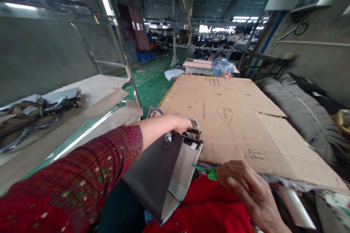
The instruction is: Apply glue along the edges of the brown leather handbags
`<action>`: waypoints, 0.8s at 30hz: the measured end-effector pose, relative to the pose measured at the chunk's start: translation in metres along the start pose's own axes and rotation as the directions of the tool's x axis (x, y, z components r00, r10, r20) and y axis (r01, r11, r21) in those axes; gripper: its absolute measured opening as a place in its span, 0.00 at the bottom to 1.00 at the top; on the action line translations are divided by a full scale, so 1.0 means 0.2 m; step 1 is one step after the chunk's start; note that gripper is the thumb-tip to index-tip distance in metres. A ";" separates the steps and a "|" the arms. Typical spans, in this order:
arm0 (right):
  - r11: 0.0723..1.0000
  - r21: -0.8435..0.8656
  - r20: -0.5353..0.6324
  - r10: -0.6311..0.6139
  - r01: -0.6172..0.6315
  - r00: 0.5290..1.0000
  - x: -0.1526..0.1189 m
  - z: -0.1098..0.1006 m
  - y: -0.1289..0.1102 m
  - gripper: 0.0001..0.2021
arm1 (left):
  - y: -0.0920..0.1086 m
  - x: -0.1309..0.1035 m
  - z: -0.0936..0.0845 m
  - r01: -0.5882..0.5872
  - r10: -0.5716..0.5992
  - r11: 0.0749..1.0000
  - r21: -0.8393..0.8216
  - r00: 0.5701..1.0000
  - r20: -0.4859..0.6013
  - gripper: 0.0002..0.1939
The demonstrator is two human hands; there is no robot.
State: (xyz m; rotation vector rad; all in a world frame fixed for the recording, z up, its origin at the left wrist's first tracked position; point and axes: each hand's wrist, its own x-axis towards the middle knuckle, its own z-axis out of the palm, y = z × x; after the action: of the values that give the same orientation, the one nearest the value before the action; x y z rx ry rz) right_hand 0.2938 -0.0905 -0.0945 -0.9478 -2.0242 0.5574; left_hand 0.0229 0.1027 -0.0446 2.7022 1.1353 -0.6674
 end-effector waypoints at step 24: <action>0.999 -0.024 0.110 -0.046 0.049 0.993 -0.07 0.05 -0.14 0.09 | 0.01 0.01 0.00 0.000 0.000 1.000 -0.001 0.999 0.038 0.14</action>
State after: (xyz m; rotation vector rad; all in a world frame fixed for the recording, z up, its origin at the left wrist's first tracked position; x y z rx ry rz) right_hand 0.2781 -0.1195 -0.0888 -0.8998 -2.1509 0.5683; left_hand 0.0261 0.1025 -0.0461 2.6764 1.1266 -0.7150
